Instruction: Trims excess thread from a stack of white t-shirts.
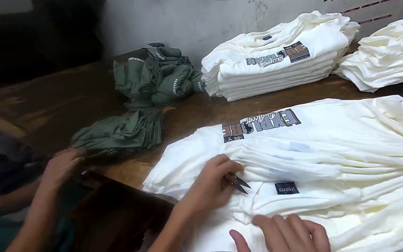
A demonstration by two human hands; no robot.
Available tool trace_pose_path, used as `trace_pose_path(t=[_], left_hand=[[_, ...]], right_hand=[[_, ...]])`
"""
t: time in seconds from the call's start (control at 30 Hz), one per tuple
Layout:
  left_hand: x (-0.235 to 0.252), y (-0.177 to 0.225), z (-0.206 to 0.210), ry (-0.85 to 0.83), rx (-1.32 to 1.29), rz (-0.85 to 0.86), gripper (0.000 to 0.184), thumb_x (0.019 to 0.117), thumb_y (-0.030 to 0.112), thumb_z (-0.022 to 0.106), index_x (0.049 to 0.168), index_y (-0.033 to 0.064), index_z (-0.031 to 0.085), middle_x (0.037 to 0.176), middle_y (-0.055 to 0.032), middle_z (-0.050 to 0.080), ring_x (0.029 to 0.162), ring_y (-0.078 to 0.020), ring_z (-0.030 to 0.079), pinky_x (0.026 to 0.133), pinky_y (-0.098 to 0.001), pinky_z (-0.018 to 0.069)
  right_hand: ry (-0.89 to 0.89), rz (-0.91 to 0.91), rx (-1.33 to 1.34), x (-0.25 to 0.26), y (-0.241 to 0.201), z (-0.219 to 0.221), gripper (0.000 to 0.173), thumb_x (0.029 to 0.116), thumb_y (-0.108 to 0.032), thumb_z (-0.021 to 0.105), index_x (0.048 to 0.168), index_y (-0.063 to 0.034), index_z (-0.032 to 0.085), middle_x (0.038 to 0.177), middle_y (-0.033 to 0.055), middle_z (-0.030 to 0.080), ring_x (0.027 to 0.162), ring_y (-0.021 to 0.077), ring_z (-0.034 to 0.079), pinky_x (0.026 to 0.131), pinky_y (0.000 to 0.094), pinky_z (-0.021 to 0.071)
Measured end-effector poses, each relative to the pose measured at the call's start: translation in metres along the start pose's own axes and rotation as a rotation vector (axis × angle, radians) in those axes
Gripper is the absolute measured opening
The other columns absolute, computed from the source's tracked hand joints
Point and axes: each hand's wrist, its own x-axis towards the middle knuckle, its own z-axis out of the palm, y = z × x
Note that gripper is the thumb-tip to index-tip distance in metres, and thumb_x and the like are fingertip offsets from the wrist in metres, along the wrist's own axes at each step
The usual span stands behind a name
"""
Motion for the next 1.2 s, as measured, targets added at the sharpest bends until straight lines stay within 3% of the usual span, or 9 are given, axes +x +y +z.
trace_pose_path(t=[0.1, 0.23, 0.43, 0.53, 0.63, 0.73, 0.83, 1.1, 1.2], left_hand=[[-0.017, -0.003, -0.014, 0.006, -0.091, 0.026, 0.030, 0.0917, 0.036, 0.074, 0.118, 0.0212, 0.076, 0.107, 0.0058, 0.071, 0.101, -0.0064, 0.065, 0.089, -0.0283, 0.0556], [-0.030, -0.001, -0.023, 0.019, -0.113, 0.102, 0.016, 0.0953, 0.033, 0.071, 0.103, 0.0212, 0.078, 0.097, 0.0077, 0.074, 0.096, -0.0051, 0.064, 0.087, -0.0252, 0.0501], [-0.033, 0.006, -0.013, -0.001, -0.182, 0.158, 0.014, 0.0929, 0.030, 0.076, 0.103, 0.0218, 0.079, 0.096, 0.0068, 0.073, 0.094, -0.0061, 0.062, 0.087, -0.0264, 0.0463], [-0.032, 0.004, -0.016, -0.001, -0.171, 0.155, 0.012, 0.0951, 0.031, 0.073, 0.101, 0.0221, 0.079, 0.096, 0.0079, 0.074, 0.093, -0.0059, 0.062, 0.086, -0.0269, 0.0462], [-0.033, 0.004, -0.021, 0.024, -0.135, 0.137, 0.013, 0.0941, 0.031, 0.074, 0.104, 0.0250, 0.079, 0.099, 0.0099, 0.074, 0.097, -0.0051, 0.063, 0.088, -0.0272, 0.0476], [-0.036, 0.007, -0.017, 0.063, -0.108, 0.178, 0.014, 0.0943, 0.032, 0.074, 0.107, 0.0266, 0.079, 0.098, 0.0094, 0.073, 0.096, -0.0053, 0.062, 0.088, -0.0275, 0.0460], [-0.037, 0.011, -0.012, 0.100, -0.063, 0.226, 0.011, 0.0960, 0.031, 0.072, 0.105, 0.0284, 0.079, 0.097, 0.0101, 0.072, 0.096, -0.0057, 0.061, 0.089, -0.0289, 0.0439], [-0.036, 0.004, -0.017, 0.022, -0.106, 0.156, 0.014, 0.0960, 0.033, 0.072, 0.107, 0.0253, 0.078, 0.099, 0.0086, 0.072, 0.095, -0.0061, 0.061, 0.087, -0.0278, 0.0459], [-0.034, 0.008, -0.015, -0.005, -0.106, 0.184, 0.013, 0.0976, 0.033, 0.070, 0.103, 0.0260, 0.079, 0.093, 0.0088, 0.071, 0.092, -0.0070, 0.060, 0.086, -0.0290, 0.0441]], right_hand=[[-0.042, 0.013, -0.042, 0.010, -0.003, 0.011, 0.040, 0.0829, -0.048, 0.074, 0.105, -0.0161, 0.081, 0.087, 0.0065, 0.069, 0.080, 0.0272, 0.062, 0.075, 0.0474, 0.0430], [0.064, -0.013, 0.149, 0.008, 0.004, 0.017, 0.011, 0.0871, -0.024, 0.073, 0.085, -0.0202, 0.084, 0.081, 0.0037, 0.069, 0.072, 0.0198, 0.058, 0.067, 0.0369, 0.0425], [0.080, -0.017, 0.421, -0.015, 0.012, 0.017, 0.014, 0.0933, -0.027, 0.072, 0.084, -0.0169, 0.077, 0.081, 0.0042, 0.063, 0.076, 0.0137, 0.055, 0.072, 0.0283, 0.0416], [-0.045, -0.090, 0.529, -0.021, 0.017, 0.009, 0.026, 0.0983, -0.028, 0.063, 0.080, -0.0121, 0.073, 0.081, 0.0083, 0.064, 0.076, 0.0185, 0.057, 0.074, 0.0333, 0.0429], [-0.026, -0.038, 0.326, -0.021, 0.017, 0.002, 0.040, 0.0965, -0.039, 0.065, 0.068, -0.0111, 0.070, 0.075, 0.0092, 0.066, 0.070, 0.0215, 0.058, 0.069, 0.0375, 0.0425], [-0.026, 0.044, 0.119, -0.014, 0.011, 0.006, 0.025, 0.0881, -0.041, 0.074, 0.084, -0.0173, 0.082, 0.083, 0.0059, 0.070, 0.071, 0.0207, 0.060, 0.068, 0.0386, 0.0437], [0.012, 0.031, 0.227, -0.014, 0.008, 0.014, 0.015, 0.0881, -0.029, 0.076, 0.081, -0.0185, 0.083, 0.078, 0.0042, 0.069, 0.070, 0.0177, 0.059, 0.068, 0.0360, 0.0430], [-0.110, -0.059, 0.604, -0.020, 0.021, 0.004, 0.028, 0.0948, -0.029, 0.064, 0.077, -0.0108, 0.074, 0.083, 0.0096, 0.067, 0.078, 0.0197, 0.058, 0.074, 0.0365, 0.0434], [-0.075, 0.009, 0.538, -0.017, 0.018, 0.004, 0.030, 0.0918, -0.035, 0.071, 0.072, -0.0126, 0.072, 0.083, 0.0073, 0.066, 0.077, 0.0173, 0.058, 0.072, 0.0338, 0.0447]])
